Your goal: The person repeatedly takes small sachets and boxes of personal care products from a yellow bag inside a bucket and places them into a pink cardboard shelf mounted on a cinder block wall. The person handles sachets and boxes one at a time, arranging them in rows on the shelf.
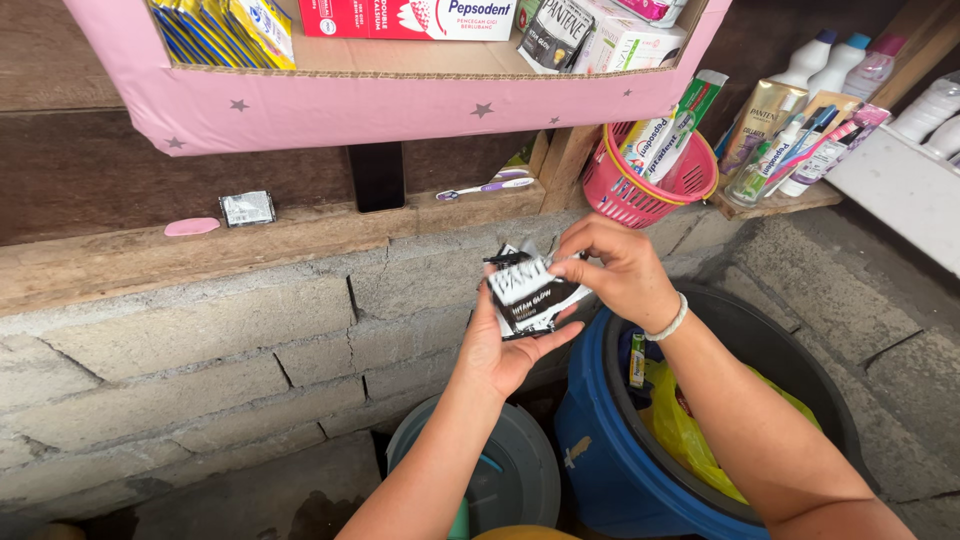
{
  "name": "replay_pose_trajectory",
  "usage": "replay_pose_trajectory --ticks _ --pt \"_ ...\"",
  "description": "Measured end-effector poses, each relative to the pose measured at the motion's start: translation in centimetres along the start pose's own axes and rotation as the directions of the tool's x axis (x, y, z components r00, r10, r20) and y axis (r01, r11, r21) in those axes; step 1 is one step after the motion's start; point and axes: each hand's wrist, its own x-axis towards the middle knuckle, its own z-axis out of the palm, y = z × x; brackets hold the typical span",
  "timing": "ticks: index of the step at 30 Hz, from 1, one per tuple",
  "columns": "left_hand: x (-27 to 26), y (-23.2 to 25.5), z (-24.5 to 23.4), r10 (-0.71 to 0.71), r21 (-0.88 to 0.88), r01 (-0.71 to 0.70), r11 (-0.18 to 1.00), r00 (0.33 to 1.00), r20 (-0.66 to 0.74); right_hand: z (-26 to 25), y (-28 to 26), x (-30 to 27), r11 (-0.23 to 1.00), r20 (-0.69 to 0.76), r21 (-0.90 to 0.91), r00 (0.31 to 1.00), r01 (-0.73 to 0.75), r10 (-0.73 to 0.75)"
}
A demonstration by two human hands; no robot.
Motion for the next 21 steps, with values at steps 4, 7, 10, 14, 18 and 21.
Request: replay_pose_trajectory --ticks 4,7,10,14,18,21 --pt "0.0 0.5 0.6 0.056 -0.008 -0.057 0.998 0.997 -0.062 1.2 2.1 -0.5 0.916 -0.158 0.344 0.948 -0.208 0.275" --pt "0.0 0.3 1.1 0.157 0.008 -0.157 0.988 0.988 0.011 2.9 3.4 -1.0 0.895 -0.303 0.394 0.889 -0.21 0.342" --pt "-0.5 0.3 1.3 0.258 0.186 -0.252 0.95 0.966 -0.005 3.9 3.7 -1.6 0.893 -0.38 0.397 0.848 -0.212 0.37" --pt "-0.8 1.0 1.2 0.317 0.161 -0.317 0.935 0.948 0.025 3.0 3.0 -2.2 0.912 -0.352 0.352 0.872 -0.212 0.339" --pt "-0.4 0.4 1.1 0.337 0.287 -0.337 0.897 0.94 0.052 2.2 1.7 -3.3 0.963 -0.283 -0.036 0.927 -0.268 0.248" --pt "-0.1 0.0 1.0 0.353 0.394 -0.327 0.859 0.936 0.006 1.4 1.1 -3.3 0.936 -0.16 -0.288 0.974 -0.202 0.161"
